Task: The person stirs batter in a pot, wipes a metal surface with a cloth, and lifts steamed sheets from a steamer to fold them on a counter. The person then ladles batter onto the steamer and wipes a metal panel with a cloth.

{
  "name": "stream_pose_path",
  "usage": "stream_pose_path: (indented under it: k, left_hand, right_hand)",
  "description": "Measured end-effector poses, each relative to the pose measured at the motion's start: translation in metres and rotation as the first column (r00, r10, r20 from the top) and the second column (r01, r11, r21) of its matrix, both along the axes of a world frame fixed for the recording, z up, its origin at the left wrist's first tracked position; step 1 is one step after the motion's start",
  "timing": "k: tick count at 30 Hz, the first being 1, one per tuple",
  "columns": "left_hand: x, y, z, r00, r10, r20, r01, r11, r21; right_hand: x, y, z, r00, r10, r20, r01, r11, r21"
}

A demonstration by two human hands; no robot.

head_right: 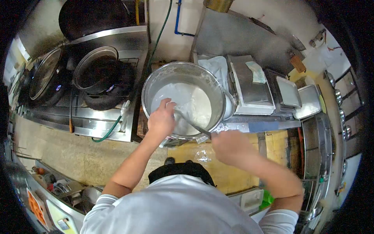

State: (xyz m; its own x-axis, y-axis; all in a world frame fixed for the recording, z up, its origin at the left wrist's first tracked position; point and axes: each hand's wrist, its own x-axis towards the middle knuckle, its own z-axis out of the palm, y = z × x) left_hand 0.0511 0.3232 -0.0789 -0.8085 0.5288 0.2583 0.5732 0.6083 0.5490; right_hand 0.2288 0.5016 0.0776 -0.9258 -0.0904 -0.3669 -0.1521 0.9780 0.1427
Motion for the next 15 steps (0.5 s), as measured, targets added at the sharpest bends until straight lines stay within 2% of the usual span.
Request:
stream_pose_path:
  k: [2,4,8,11,14,15]
  left_hand:
    - [0.000,0.000,-0.001,0.999,0.004,0.036,-0.004,1.000,-0.017]
    - [-0.001,0.000,0.001,0.997,0.009,0.076,-0.006,0.999,-0.042]
    - [-0.002,0.002,-0.004,0.998,0.035,0.043,-0.034,0.999,-0.033]
    - [0.001,0.004,-0.004,0.994,0.089,0.070,-0.085,0.995,-0.049]
    - [0.004,0.005,0.005,0.988,0.129,0.078,-0.123,0.989,-0.077]
    - [0.004,0.007,0.005,0.987,0.138,0.077,-0.132,0.988,-0.078]
  right_hand:
    - [0.011,-0.011,-0.038,0.980,-0.007,-0.199,-0.001,0.999,-0.041]
    - [0.015,-0.015,-0.058,0.958,-0.037,-0.284,0.049,0.998,0.034]
    - [0.009,0.022,-0.087,0.920,-0.022,-0.391,0.101,0.978,0.184]
    - [0.003,0.056,-0.065,0.965,0.023,-0.263,0.038,0.973,0.226]
    - [-0.007,0.076,-0.016,0.999,0.036,-0.038,-0.029,0.986,0.163]
    - [-0.012,0.078,0.000,1.000,0.002,-0.015,0.000,0.993,0.119]
